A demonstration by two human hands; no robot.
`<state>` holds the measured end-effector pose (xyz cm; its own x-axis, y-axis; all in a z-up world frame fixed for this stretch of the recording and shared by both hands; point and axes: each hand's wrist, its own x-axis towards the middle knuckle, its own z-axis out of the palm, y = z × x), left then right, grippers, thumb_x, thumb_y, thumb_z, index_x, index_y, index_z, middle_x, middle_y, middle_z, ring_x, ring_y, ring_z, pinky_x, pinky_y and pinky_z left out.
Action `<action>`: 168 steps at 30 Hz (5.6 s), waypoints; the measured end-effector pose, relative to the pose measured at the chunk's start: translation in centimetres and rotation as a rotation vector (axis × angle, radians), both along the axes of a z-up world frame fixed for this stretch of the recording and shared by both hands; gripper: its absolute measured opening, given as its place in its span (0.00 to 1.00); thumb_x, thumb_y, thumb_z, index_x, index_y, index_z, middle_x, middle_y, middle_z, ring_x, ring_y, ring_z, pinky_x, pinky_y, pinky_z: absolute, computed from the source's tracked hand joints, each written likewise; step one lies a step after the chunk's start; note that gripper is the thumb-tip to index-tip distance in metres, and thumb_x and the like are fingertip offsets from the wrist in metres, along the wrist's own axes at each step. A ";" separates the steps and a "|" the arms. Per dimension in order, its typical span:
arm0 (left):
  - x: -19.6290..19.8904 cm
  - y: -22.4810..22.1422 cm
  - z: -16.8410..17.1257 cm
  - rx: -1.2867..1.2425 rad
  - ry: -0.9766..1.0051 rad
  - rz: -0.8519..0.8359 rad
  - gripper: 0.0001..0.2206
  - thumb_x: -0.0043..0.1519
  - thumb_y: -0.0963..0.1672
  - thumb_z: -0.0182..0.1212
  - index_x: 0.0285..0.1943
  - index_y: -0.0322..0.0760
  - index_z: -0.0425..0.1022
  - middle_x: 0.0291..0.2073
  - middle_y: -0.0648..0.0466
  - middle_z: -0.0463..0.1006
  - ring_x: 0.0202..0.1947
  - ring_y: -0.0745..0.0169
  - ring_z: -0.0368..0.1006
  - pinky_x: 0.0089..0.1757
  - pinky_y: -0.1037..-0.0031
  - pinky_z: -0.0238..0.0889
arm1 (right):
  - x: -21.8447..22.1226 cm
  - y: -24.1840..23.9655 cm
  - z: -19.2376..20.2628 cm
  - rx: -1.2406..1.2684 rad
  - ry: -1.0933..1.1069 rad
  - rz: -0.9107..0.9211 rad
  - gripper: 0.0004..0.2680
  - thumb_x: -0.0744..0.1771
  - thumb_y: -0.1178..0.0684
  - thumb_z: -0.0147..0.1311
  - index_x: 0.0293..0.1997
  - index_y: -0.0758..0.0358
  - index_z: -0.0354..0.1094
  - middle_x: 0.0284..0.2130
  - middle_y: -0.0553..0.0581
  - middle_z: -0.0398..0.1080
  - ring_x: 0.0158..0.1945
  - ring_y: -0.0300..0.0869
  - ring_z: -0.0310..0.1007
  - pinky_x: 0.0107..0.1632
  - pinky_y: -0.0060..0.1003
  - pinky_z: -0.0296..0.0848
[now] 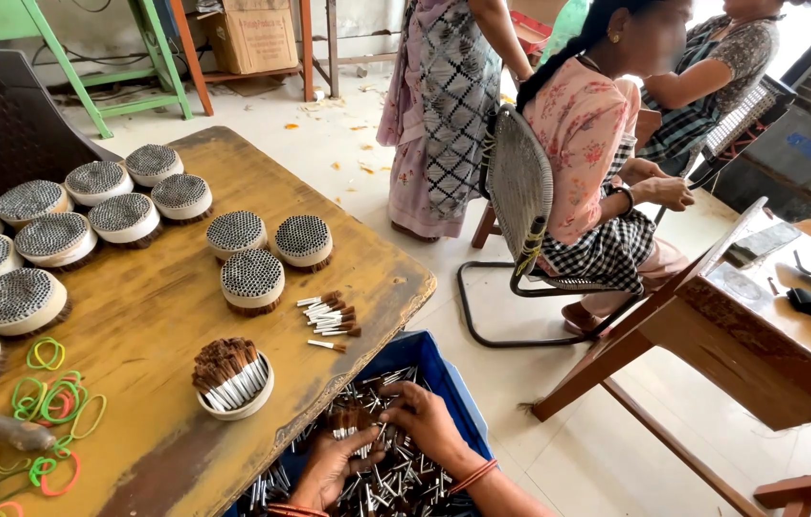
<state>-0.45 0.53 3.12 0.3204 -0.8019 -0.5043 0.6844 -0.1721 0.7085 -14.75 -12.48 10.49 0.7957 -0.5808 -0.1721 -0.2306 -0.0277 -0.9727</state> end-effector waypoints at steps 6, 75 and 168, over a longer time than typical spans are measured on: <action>0.2 -0.5 -0.4 -0.115 0.226 0.160 0.18 0.55 0.41 0.71 0.52 0.34 0.73 0.42 0.52 0.81 0.46 0.57 0.79 0.46 0.60 0.78 | -0.8 0.8 1.0 -0.517 -0.235 -0.203 0.08 0.65 0.62 0.61 0.49 0.65 0.72 0.39 0.57 0.78 0.41 0.41 0.80 0.42 0.34 0.79; 5.5 9.2 17.6 0.210 -1.377 0.559 0.62 0.42 0.42 0.80 0.79 0.36 0.29 0.59 0.43 0.75 0.60 0.44 0.71 0.60 0.48 0.54 | 19.5 2.9 10.1 -1.535 -0.518 1.016 0.08 0.72 0.47 0.56 0.44 0.60 0.70 0.35 0.51 0.67 0.36 0.40 0.74 0.37 0.39 0.75; 0.9 -2.9 -16.0 -0.159 -0.834 -0.136 0.31 0.41 0.43 0.77 0.57 0.34 0.74 0.44 0.55 0.82 0.48 0.67 0.77 0.49 0.74 0.68 | 1.9 -0.1 -0.4 -0.462 -0.161 0.370 0.09 0.63 0.58 0.64 0.47 0.62 0.77 0.42 0.58 0.77 0.48 0.49 0.77 0.52 0.41 0.76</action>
